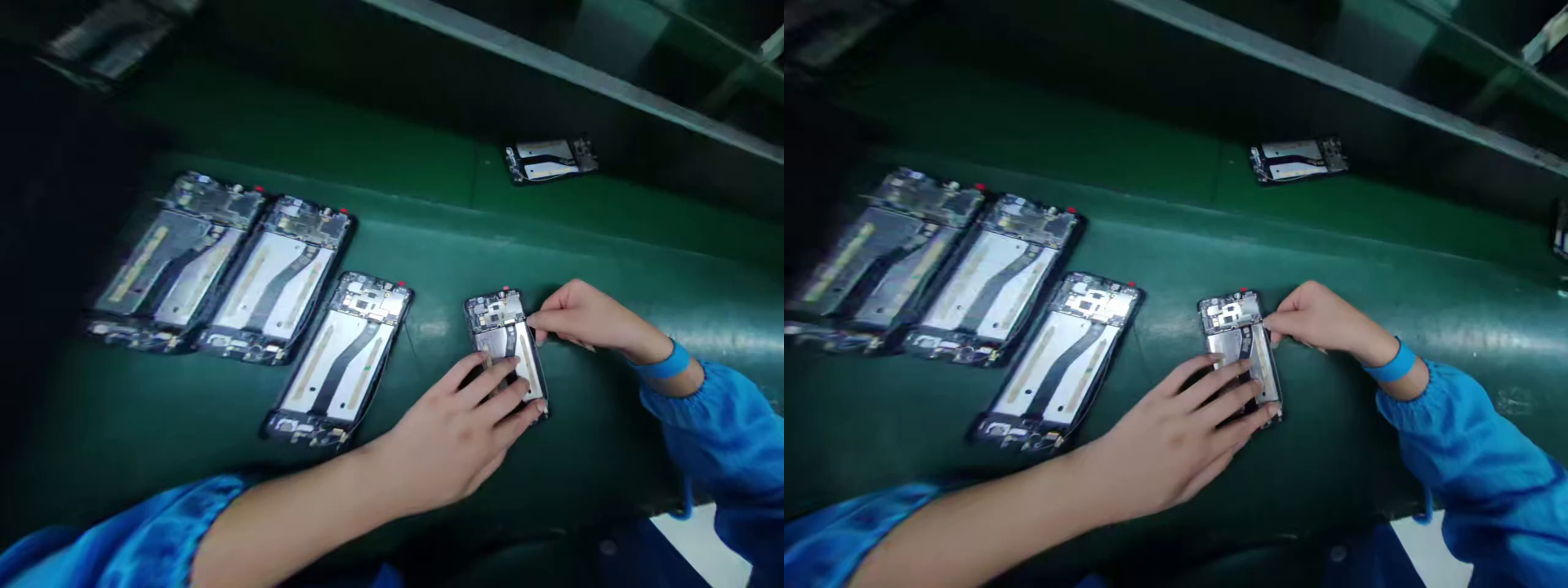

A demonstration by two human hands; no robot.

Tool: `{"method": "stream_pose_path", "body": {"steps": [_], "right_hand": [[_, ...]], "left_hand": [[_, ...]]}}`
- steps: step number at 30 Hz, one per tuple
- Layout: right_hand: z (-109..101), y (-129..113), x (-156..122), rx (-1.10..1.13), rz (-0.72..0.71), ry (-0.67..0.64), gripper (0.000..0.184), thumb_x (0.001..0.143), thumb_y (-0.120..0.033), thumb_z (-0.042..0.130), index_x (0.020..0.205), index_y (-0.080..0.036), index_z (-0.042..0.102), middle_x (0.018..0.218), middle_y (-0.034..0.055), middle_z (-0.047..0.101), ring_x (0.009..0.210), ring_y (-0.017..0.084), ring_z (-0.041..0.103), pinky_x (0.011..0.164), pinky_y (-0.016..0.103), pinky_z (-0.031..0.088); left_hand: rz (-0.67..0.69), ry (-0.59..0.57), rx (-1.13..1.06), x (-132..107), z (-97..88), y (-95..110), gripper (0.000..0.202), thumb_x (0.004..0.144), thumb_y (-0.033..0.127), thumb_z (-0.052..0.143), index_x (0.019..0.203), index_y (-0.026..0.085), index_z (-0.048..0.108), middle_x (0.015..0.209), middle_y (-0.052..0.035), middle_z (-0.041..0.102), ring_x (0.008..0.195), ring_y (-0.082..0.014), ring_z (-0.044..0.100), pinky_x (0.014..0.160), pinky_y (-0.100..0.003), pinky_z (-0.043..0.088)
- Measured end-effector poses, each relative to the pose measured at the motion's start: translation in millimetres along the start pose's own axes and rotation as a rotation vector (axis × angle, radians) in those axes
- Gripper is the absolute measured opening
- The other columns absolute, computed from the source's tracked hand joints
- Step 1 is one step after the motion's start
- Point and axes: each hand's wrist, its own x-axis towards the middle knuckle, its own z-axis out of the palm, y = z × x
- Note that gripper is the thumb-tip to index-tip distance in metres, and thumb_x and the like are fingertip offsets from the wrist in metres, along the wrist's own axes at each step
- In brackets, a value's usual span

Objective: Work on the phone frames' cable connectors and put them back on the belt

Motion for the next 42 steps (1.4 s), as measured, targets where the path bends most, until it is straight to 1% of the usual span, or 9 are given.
{"method": "stream_pose_path", "body": {"steps": [9, 16, 20, 24, 29, 35, 39, 42], "right_hand": [[2.0, 2.1, -0.9, 0.014, 0.042, 0.0, 0.027, 0.088, -0.033, 0.064, 0.07, -0.016, 0.074, 0.035, -0.0078, 0.04, 0.031, 0.006, 0.032, 0.033, 0.019, 0.021], [2.2, 2.1, -1.3, 0.01, 0.039, 0.009, 0.028, 0.088, -0.033, 0.064, 0.069, -0.016, 0.074, 0.035, -0.0074, 0.039, 0.03, 0.006, 0.032, 0.032, 0.02, 0.02], [2.3, 2.2, -1.7, 0.015, 0.042, 0.016, 0.028, 0.088, -0.034, 0.063, 0.07, -0.016, 0.074, 0.038, -0.0064, 0.043, 0.031, 0.006, 0.033, 0.033, 0.02, 0.022], [2.8, 3.9, -1.5, 0.018, 0.05, 0.02, 0.028, 0.089, -0.036, 0.064, 0.072, -0.016, 0.074, 0.036, -0.0071, 0.04, 0.031, 0.006, 0.031, 0.033, 0.021, 0.02], [2.8, 5.7, 0.3, 0.027, 0.045, 0.005, 0.029, 0.089, -0.037, 0.063, 0.071, -0.016, 0.074, 0.034, -0.0076, 0.039, 0.03, 0.006, 0.03, 0.033, 0.021, 0.019], [2.7, 1.4, -1.2, 0.018, 0.071, -0.043, 0.026, 0.087, -0.031, 0.063, 0.069, -0.016, 0.073, 0.034, -0.0084, 0.038, 0.03, 0.006, 0.029, 0.032, 0.02, 0.019], [7.2, 1.1, -5.9, 0.023, 0.112, -0.072, 0.025, 0.087, -0.027, 0.062, 0.067, -0.016, 0.071, 0.033, -0.0087, 0.038, 0.03, 0.006, 0.028, 0.033, 0.02, 0.017], [13.0, 6.7, -12.1, 0.025, 0.113, -0.09, 0.025, 0.086, -0.027, 0.061, 0.066, -0.016, 0.071, 0.035, -0.0088, 0.038, 0.032, 0.006, 0.027, 0.036, 0.021, 0.017]], "left_hand": [[-0.008, -0.002, -0.015, -1.6, 1.9, 0.4, 0.045, 0.098, 0.038, 0.059, 0.141, 0.027, 0.06, 0.139, -0.0005, 0.065, 0.135, -0.0305, 0.05, 0.117, -0.049, 0.026], [-0.014, 0.014, -0.007, -1.3, 1.7, 1.0, 0.044, 0.096, 0.037, 0.062, 0.138, 0.028, 0.062, 0.138, -0.0015, 0.065, 0.134, -0.0302, 0.051, 0.117, -0.048, 0.028], [-0.008, 0.021, -0.006, -0.4, 1.3, 0.9, 0.044, 0.095, 0.038, 0.062, 0.138, 0.028, 0.063, 0.137, -0.0018, 0.066, 0.133, -0.0298, 0.052, 0.116, -0.048, 0.028], [-0.011, 0.029, -0.011, -0.4, 2.2, 0.6, 0.044, 0.095, 0.037, 0.062, 0.137, 0.027, 0.063, 0.135, -0.0015, 0.067, 0.132, -0.0299, 0.051, 0.117, -0.047, 0.027], [-0.015, 0.024, -0.015, -0.2, 1.7, 0.6, 0.043, 0.096, 0.037, 0.061, 0.138, 0.027, 0.063, 0.136, -0.0008, 0.067, 0.133, -0.0296, 0.051, 0.117, -0.047, 0.026], [-0.024, 0.017, -0.016, -0.6, 0.8, 1.0, 0.044, 0.095, 0.038, 0.063, 0.138, 0.029, 0.063, 0.137, -0.0015, 0.066, 0.134, -0.0293, 0.051, 0.117, -0.047, 0.028], [-0.033, 0.009, -0.012, -0.7, -0.5, 1.0, 0.046, 0.093, 0.038, 0.065, 0.138, 0.03, 0.064, 0.139, -0.0022, 0.064, 0.134, -0.0291, 0.051, 0.117, -0.047, 0.031], [-0.034, 0.012, -0.018, -0.3, -1.6, 0.6, 0.043, 0.094, 0.038, 0.064, 0.137, 0.03, 0.065, 0.139, -0.0015, 0.064, 0.134, -0.0289, 0.051, 0.117, -0.046, 0.03]]}}
